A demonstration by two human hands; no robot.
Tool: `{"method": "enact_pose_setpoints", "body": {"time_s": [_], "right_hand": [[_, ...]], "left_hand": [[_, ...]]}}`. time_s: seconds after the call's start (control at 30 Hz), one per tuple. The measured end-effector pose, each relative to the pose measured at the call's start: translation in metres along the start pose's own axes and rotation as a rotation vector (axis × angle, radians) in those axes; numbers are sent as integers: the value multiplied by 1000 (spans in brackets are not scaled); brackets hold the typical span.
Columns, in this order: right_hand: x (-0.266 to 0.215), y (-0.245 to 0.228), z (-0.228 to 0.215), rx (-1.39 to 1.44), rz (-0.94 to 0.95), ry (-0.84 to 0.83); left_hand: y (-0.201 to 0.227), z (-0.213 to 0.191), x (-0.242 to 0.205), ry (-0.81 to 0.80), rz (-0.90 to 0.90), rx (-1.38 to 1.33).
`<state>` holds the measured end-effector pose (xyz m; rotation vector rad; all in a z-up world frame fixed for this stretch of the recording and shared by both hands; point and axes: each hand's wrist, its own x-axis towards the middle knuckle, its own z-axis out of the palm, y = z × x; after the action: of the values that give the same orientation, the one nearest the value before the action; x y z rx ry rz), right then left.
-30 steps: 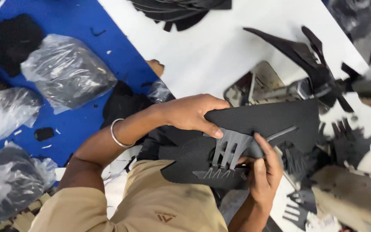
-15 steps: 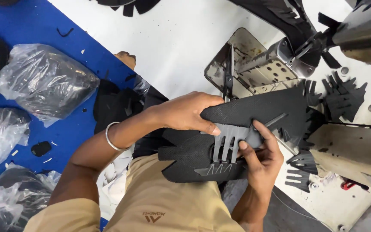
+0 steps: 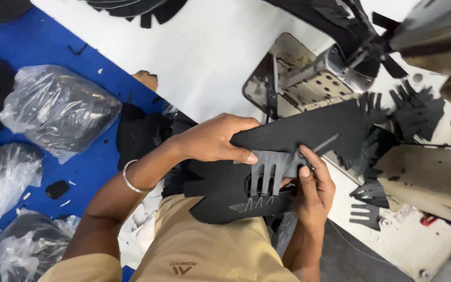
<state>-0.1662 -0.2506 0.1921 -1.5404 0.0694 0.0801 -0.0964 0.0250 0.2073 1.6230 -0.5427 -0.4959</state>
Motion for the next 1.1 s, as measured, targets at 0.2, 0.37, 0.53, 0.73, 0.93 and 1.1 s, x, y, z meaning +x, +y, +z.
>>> {"method": "enact_pose_setpoints", "body": {"time_s": [0.2,0.37,0.53,0.73,0.93,1.1], "right_hand": [[-2,11,-13,40,25,-44],[3,2,-9,-81,-2,-76],[7,-1,-6,-90,3,-88],[11,0,-2,-121,13,-74],[11,4,4,-80,29,-23],[12,7,3,-72,-9,-8]], "left_hand": [[1,1,3,2,-37,22],[-2,0,6,-4,-20,14],[-2,-1,8,-5,3,35],[-2,-3,10,-16,-64,-20],[-9,-5,14,-48,-104,26],[-11,-1,13,-50,-124,-112]]}}
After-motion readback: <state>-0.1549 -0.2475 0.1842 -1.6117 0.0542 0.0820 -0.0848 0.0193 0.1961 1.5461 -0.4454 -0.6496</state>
